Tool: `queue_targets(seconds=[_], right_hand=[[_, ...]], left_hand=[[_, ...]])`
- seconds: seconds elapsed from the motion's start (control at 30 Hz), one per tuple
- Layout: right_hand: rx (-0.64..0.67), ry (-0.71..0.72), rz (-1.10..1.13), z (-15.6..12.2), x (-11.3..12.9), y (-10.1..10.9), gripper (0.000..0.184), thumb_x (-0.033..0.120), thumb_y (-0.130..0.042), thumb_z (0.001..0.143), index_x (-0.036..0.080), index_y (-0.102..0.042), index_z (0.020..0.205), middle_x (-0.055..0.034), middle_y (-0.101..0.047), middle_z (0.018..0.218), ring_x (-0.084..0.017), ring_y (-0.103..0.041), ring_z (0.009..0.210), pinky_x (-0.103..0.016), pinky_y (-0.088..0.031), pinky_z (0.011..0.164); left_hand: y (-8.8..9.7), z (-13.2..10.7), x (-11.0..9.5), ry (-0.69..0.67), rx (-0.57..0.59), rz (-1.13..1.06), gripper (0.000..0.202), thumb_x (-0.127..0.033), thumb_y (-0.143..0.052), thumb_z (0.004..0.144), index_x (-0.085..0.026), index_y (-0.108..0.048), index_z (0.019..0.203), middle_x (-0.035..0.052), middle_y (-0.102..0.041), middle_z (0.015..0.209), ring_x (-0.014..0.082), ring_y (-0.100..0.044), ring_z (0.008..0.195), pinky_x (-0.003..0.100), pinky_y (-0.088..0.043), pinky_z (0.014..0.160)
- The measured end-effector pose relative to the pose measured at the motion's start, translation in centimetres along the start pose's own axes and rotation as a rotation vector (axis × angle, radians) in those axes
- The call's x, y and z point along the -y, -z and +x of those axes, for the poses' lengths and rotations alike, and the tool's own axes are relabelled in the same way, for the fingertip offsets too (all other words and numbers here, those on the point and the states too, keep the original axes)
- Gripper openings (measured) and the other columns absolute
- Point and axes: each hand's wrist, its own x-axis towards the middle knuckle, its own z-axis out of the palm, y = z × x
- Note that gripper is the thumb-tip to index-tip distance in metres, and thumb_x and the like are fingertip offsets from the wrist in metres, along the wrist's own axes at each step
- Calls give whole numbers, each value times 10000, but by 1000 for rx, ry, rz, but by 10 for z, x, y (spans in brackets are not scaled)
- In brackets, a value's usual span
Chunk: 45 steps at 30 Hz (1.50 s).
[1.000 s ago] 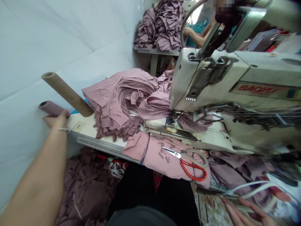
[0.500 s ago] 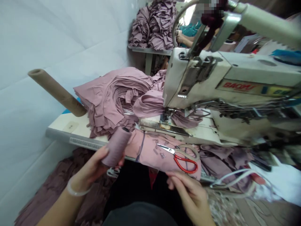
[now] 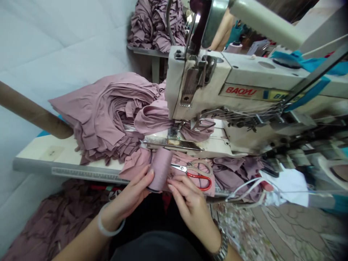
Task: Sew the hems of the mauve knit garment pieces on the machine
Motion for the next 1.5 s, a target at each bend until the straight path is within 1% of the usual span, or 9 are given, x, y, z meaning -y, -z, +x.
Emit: queue_targets(seconds=[0.13,0.3,0.4,0.53,0.73,1.0,1.17,1.33,1.5], right_hand=[[-16,28,-180,0,-2,-3,237,207,-478,962,204,-681,1084,-94,-643,986,-219,-585,953,-399,-492,869],[30,-190,80,-7,-8,23,295,329,-462,981,250,-698,1140,-92,-676,1123,-243,-597,1115,-452,-461,1005],[27,-407,344,-12,-18,37,351,434,-448,985,259,-712,1134,-68,-704,1119,-219,-618,1129,-402,-460,1039],[-103,-447,561,-11,-30,35,326,467,-519,948,273,-719,1119,-58,-657,1245,-234,-563,1228,-453,-381,1119],[-97,-466,866,-3,-26,24,347,480,-508,945,258,-734,1086,-72,-645,1270,-273,-575,1214,-507,-409,1094],[-39,-377,603,7,-18,26,361,477,-423,987,335,-659,1221,30,-331,1555,-234,-258,1455,-467,-156,1221],[26,-364,555,12,-20,22,450,517,-406,980,352,-503,1387,9,-337,1554,-208,-256,1457,-436,-189,1220],[171,-349,278,13,-21,31,489,483,-384,991,376,-366,1469,45,-215,1597,-214,-148,1491,-486,-38,1233],[294,-308,352,26,-16,48,484,508,-391,983,319,-472,1421,3,-349,1541,-234,-248,1464,-498,-92,1232]], left_hand=[[2,0,1,-42,-201,75,587,-321,-768,780,-278,-552,1324,32,-486,1453,224,-427,1367,310,-410,1095],[-2,-2,-11,5,24,-54,486,-448,-694,827,-171,-639,1223,107,-698,1108,253,-661,1040,353,-522,946],[1,-1,-15,24,22,-97,419,-445,-715,809,-157,-686,1112,99,-723,1018,221,-690,914,303,-556,857],[4,-1,-16,-22,82,-68,385,-390,-740,786,-174,-687,1100,84,-716,1062,228,-695,917,307,-571,824],[-2,0,-15,55,425,50,462,-399,-728,771,-88,-663,1107,165,-731,943,249,-713,858,286,-568,755],[-15,9,-13,66,543,212,537,-424,-757,673,-50,-688,1052,161,-724,881,219,-684,776,245,-535,678],[-23,20,-11,193,627,242,515,-356,-763,613,-67,-690,1032,133,-724,781,211,-670,666,230,-503,581],[-17,28,-11,218,671,234,471,-367,-721,617,-55,-698,970,139,-716,749,217,-665,629,238,-502,562],[-15,28,-11,220,741,160,605,-391,-696,640,-45,-662,1136,179,-717,923,223,-660,604,262,-496,531]])
